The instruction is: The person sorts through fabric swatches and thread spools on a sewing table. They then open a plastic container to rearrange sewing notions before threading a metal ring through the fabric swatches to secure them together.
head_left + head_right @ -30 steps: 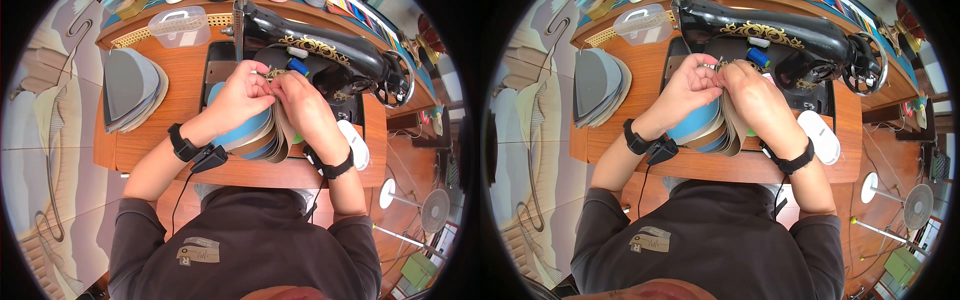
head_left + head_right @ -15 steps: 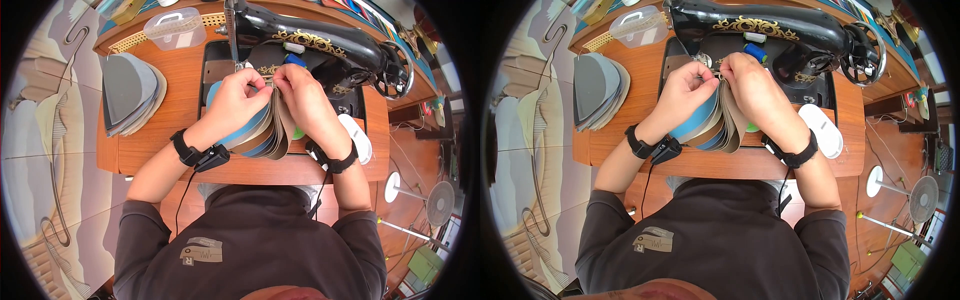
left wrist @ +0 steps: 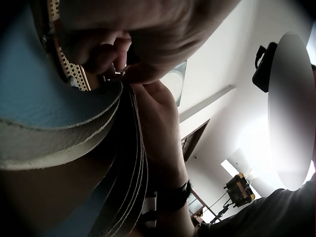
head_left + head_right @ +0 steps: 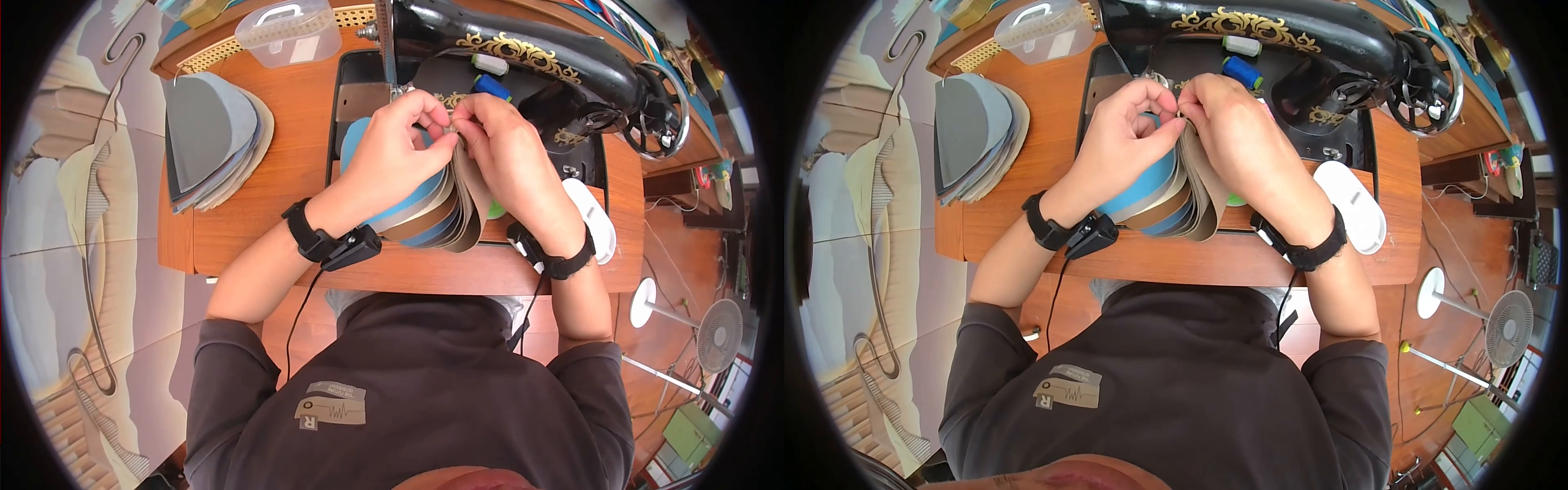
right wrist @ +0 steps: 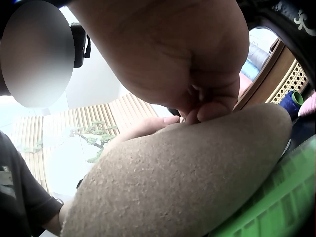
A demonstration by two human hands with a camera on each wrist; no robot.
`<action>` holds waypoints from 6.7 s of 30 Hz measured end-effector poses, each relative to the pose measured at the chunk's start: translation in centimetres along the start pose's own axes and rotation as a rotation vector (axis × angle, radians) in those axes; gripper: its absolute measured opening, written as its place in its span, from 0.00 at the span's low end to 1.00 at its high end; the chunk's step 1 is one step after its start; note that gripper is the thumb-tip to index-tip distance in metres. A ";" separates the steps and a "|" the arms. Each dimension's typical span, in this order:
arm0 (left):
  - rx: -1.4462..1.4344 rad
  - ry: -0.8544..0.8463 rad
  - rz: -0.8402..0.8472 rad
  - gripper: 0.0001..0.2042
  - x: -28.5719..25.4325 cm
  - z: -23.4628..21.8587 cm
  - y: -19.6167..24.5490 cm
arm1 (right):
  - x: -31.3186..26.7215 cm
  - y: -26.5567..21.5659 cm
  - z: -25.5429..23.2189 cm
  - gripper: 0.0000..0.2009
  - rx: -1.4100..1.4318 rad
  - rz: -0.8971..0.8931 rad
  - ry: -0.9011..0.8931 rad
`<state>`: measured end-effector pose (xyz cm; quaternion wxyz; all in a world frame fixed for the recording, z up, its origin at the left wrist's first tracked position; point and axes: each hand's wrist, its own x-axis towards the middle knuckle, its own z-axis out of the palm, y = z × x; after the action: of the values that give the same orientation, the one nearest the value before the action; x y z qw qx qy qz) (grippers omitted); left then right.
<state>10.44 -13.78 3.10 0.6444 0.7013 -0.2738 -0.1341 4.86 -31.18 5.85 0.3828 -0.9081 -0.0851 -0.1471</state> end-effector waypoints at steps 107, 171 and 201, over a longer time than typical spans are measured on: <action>0.381 -0.202 0.060 0.04 -0.3 -1.9 2.0 | 0.5 1.1 -2.2 0.06 0.258 0.202 -0.397; 0.285 -0.383 0.017 0.04 -0.5 -2.1 2.5 | 0.2 1.6 -4.3 0.04 0.349 0.221 -0.737; 0.490 -0.299 0.303 0.05 0.7 -2.4 1.7 | 0.4 0.9 -3.2 0.16 0.660 0.148 -0.679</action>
<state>11.94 -12.15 5.18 0.4216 0.7594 -0.4908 -0.0682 4.84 -34.07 7.48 0.6106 -0.7384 -0.1826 0.2203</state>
